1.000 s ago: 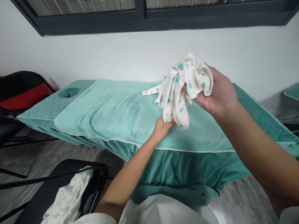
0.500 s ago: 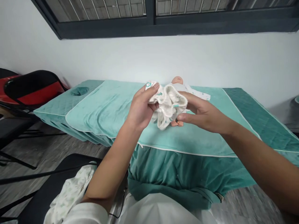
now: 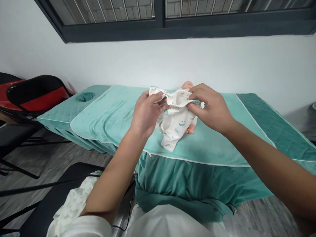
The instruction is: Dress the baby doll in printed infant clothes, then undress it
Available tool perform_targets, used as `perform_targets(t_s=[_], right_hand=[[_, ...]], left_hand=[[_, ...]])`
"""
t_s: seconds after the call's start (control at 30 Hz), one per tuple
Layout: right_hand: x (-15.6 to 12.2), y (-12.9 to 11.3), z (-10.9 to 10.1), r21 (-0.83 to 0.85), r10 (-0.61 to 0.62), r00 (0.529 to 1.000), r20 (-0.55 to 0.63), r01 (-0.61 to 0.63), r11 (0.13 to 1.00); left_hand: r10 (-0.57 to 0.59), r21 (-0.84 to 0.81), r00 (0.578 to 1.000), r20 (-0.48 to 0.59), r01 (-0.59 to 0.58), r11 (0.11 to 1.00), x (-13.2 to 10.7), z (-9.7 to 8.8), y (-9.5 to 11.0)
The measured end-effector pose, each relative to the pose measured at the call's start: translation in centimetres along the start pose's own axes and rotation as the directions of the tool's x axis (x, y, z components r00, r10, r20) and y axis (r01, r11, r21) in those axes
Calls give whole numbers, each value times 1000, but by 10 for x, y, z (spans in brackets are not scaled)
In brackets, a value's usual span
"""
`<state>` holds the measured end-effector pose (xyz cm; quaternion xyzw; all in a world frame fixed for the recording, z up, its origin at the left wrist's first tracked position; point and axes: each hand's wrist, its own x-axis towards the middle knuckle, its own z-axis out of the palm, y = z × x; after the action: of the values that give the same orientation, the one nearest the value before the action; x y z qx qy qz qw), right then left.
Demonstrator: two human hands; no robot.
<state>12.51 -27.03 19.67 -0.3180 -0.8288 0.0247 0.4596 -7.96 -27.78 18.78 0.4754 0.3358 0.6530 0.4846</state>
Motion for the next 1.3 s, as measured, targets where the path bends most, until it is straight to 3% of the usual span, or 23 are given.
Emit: perform_targets(t_s=[0.13, 0.23, 0.33, 0.4, 0.5, 0.6, 0.7, 0.8, 0.9, 0.93, 0.97, 1.03, 1.1, 1.13, 1.17, 1.23, 1.3], right_hand=[[0, 6, 3, 110, 55, 998, -24, -52, 993], [4, 8, 8, 175, 99, 995, -15, -95, 980], [8, 11, 12, 218, 186, 983, -9, -179, 959], [7, 17, 13, 268, 293, 956, 10, -285, 920], [-1, 32, 14, 434, 447, 882, 149, -464, 772], [-15, 50, 19, 573, 460, 829, 319, -555, 603], [-22, 65, 29, 627, 451, 816, 361, -571, 530], [-18, 78, 38, 693, 492, 836, 242, -504, 516], [-12, 93, 43, 727, 537, 834, 130, -448, 520], [-11, 98, 44, 727, 554, 825, 115, -450, 518], [-12, 103, 45, 720, 570, 814, 115, -464, 517], [-17, 111, 47, 667, 578, 793, 191, -537, 517], [-24, 116, 47, 561, 523, 754, 398, -651, 511], [-27, 118, 47, 492, 471, 705, 531, -709, 506], [-31, 119, 47, 425, 418, 638, 646, -756, 497], [-36, 123, 50, 345, 380, 535, 755, -816, 464], [-39, 129, 55, 374, 470, 542, 697, -834, 406]], left_hand=[[283, 274, 956, -76, -252, 928, -4, -4, -7], [368, 422, 920, 139, -391, 818, -5, 1, -8], [264, 424, 883, 389, -426, 799, 0, 7, -13], [188, 423, 884, 429, -380, 822, 5, 8, -20], [123, 339, 939, 323, -236, 911, 14, 7, -34], [31, 136, 979, 201, -59, 989, 22, 9, -46], [-129, 11, 976, 175, 129, 992, 29, 16, -57], [-300, 27, 907, 297, 306, 952, 33, 18, -69], [-463, 207, 731, 500, 419, 884, 35, 16, -82], [-486, 242, 697, 528, 425, 872, 37, 15, -87], [-482, 235, 700, 526, 425, 874, 39, 14, -92], [-410, 113, 800, 437, 404, 908, 45, 13, -102], [-343, -13, 889, 303, 364, 932, 53, 14, -112], [-330, -38, 909, 254, 350, 936, 56, 15, -117], [-335, -38, 914, 230, 352, 935, 59, 16, -121], [-381, -15, 895, 230, 395, 919, 63, 18, -127], [-430, -15, 862, 269, 451, 893, 63, 20, -132]])
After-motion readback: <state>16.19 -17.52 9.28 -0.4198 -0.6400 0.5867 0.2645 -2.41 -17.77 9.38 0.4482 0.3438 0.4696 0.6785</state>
